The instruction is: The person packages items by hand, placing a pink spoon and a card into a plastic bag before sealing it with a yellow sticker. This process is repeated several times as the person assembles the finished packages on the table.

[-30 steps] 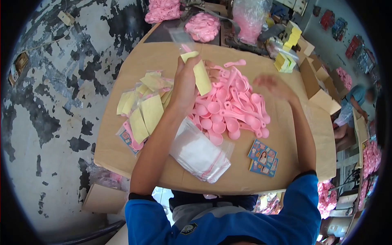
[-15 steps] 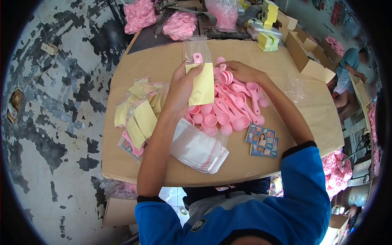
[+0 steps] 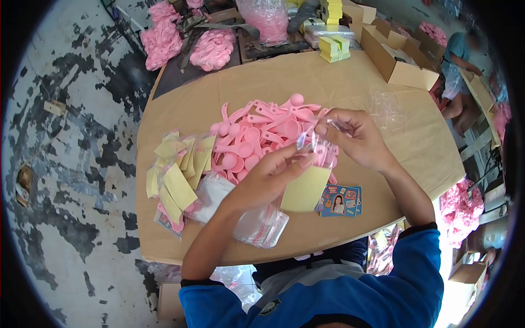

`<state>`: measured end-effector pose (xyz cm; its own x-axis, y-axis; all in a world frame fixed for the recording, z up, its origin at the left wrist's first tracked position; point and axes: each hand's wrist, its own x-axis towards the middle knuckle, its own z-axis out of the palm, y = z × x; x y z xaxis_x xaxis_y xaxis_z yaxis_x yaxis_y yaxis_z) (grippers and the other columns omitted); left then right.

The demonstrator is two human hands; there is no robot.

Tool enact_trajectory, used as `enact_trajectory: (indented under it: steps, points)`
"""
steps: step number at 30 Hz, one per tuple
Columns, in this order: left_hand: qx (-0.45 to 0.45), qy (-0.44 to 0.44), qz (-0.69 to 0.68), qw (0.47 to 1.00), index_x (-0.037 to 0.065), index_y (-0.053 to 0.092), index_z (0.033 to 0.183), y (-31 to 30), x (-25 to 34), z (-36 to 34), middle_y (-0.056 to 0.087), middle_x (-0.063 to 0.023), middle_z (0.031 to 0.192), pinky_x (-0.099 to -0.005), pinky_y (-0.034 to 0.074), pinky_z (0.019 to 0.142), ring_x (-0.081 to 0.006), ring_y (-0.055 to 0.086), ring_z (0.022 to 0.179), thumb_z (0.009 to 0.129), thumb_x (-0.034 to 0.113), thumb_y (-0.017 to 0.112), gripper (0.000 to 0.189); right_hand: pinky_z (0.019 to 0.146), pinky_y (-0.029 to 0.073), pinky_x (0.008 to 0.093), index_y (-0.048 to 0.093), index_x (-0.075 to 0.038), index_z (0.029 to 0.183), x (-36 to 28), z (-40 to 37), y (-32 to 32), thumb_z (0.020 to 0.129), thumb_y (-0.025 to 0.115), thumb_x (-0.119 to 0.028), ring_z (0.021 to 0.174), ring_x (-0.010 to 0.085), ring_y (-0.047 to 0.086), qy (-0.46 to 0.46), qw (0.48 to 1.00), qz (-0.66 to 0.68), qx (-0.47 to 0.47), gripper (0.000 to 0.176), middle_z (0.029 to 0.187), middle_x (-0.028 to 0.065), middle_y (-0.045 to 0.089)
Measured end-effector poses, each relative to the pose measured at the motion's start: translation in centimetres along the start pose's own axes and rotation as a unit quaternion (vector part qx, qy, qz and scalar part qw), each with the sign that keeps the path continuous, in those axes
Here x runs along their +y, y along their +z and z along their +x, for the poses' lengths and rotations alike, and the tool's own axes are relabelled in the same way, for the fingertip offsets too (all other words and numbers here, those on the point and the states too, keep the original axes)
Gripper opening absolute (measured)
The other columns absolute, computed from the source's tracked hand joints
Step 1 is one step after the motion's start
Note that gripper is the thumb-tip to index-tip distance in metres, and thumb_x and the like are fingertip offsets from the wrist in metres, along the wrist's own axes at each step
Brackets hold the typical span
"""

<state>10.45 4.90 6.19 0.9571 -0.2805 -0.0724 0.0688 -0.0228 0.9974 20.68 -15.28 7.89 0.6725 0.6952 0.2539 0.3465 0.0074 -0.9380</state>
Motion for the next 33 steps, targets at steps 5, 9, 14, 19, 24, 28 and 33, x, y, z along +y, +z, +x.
enact_trajectory:
  steps: [5,9,14,19,24,28,33]
  points:
    - [-0.04,-0.052,0.07,0.995,-0.001,0.055,0.119,0.5,0.8,-0.5,0.058,0.0024,0.089,-0.019,0.046,0.063,-0.0036,0.057,0.074,0.103,0.022,0.045,0.03,0.067,0.047,0.0207,0.068,0.003,0.099,1.1,-0.4,0.2,0.093,0.062,-0.009,0.077,0.0039,0.056,-0.061,0.996,0.062,0.005,0.015,0.08,0.0,0.062]
    - [0.084,0.035,-0.072,0.993,-0.003,0.051,0.117,2.6,0.6,0.4,0.057,-0.0024,0.082,-0.0221,0.052,0.069,-0.0082,0.063,0.08,0.103,0.02,0.041,0.028,0.069,0.049,0.0228,0.068,-0.001,0.101,0.4,-0.5,0.2,0.087,0.066,-0.008,0.077,0.0094,0.058,-0.032,0.999,-0.039,-0.009,0.015,0.088,0.0046,0.063]
    - [0.107,0.012,0.004,0.994,-0.002,0.04,0.137,1.8,-1.0,0.6,0.061,-0.0125,0.113,-0.0255,0.057,0.073,-0.0172,0.068,0.09,0.103,0.018,0.04,0.039,0.073,0.051,0.0313,0.069,-0.008,0.102,1.5,0.0,0.1,0.078,0.071,-0.01,0.086,0.0208,0.058,-0.291,0.879,-0.359,0.118,0.023,0.092,0.0058,0.063]
    - [0.104,0.035,0.026,0.994,-0.002,0.039,0.14,2.2,-1.2,0.8,0.06,-0.0083,0.114,-0.0236,0.056,0.072,-0.0114,0.064,0.084,0.103,0.017,0.041,0.042,0.083,0.049,0.036,0.07,-0.009,0.094,1.7,-0.1,0.6,0.079,0.07,-0.019,0.094,0.0217,0.058,-0.266,0.871,-0.406,0.075,0.019,0.093,0.0042,0.065]
    - [0.118,0.04,0.06,0.99,-0.008,0.043,0.136,2.2,-2.6,1.2,0.048,0.0012,0.073,-0.022,0.039,0.055,-0.0033,0.044,0.066,0.101,0.014,0.042,0.041,0.079,0.049,0.0349,0.071,-0.008,0.092,2.8,-0.2,1.0,0.071,0.075,-0.014,0.085,0.0225,0.06,-0.288,0.841,-0.452,0.069,0.022,0.086,0.0048,0.066]
    - [0.102,0.073,0.135,0.983,-0.008,0.046,0.132,2.0,-3.0,1.2,0.049,-0.0006,0.071,-0.0236,0.035,0.053,-0.004,0.042,0.063,0.1,0.01,0.042,0.037,0.077,0.049,0.0348,0.068,-0.007,0.083,2.8,-0.3,1.1,0.069,0.075,-0.012,0.081,0.0229,0.059,-0.283,0.838,-0.463,0.058,0.016,0.083,0.0045,0.066]
    - [0.12,0.136,0.203,0.962,-0.006,0.047,0.13,2.2,-3.2,1.4,0.05,-0.0016,0.072,-0.0243,0.036,0.053,-0.0045,0.042,0.061,0.099,0.009,0.042,0.034,0.073,0.048,0.0321,0.063,-0.003,0.081,2.4,-0.2,0.3,0.077,0.067,-0.014,0.073,0.0182,0.059,-0.215,0.919,-0.324,0.069,0.012,0.076,0.0072,0.062]
